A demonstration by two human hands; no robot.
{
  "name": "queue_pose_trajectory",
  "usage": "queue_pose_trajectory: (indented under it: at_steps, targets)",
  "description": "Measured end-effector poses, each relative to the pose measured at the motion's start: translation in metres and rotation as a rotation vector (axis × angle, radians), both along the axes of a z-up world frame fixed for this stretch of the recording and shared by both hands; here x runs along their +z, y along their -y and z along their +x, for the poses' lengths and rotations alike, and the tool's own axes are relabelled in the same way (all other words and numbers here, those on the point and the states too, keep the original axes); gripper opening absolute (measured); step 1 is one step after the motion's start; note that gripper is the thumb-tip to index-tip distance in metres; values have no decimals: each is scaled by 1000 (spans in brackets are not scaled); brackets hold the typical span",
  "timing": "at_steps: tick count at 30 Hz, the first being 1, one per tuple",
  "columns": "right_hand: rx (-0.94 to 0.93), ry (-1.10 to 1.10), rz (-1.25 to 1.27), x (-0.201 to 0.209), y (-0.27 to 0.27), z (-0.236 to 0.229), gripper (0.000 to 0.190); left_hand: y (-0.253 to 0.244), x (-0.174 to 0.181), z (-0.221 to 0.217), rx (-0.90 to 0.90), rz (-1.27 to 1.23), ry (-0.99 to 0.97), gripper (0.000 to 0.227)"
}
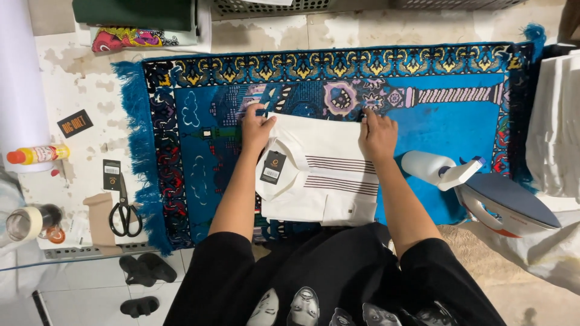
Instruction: Ironing and folding a white striped shirt using a hand iron and a spray bottle on a patterned mat.
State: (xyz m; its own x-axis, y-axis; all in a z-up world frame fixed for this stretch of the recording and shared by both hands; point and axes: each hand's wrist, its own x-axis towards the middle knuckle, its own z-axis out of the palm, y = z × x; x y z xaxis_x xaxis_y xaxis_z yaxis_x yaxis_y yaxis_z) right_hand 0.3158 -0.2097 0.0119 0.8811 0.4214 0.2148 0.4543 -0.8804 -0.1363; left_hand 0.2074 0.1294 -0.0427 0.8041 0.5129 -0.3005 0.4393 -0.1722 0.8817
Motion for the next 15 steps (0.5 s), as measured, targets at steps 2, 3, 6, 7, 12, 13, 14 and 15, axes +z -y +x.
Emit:
queue_pose_trajectory:
  at_steps: [2,3,6,7,12,13,14,15]
  targets:
    - [-10,22,-6,-4,0,2,26,14,23,7,5,113,-66,44]
    - [-19,49,-14,-6,0,1,30,22,35,9,12,223,-126,43]
    - [-43,11,128,-1,5,1,36,49,96,10,-60,680,-158,54]
    - [-48,7,126,9,5,-5,36,53,101,6,-67,678,-160,54]
    - [144,-68,204,44,8,-49,57,74,115,-26,-207,892,245,45]
    - [146,-72,203,37,8,-50,57,76,101,-30,-206,891,241,45]
    - [99,-184,171,30,9,-52,56,78,88,-34,-319,884,153,48]
    - [49,-293,141,23,10,-55,56,79,74,-39,-433,876,69,51]
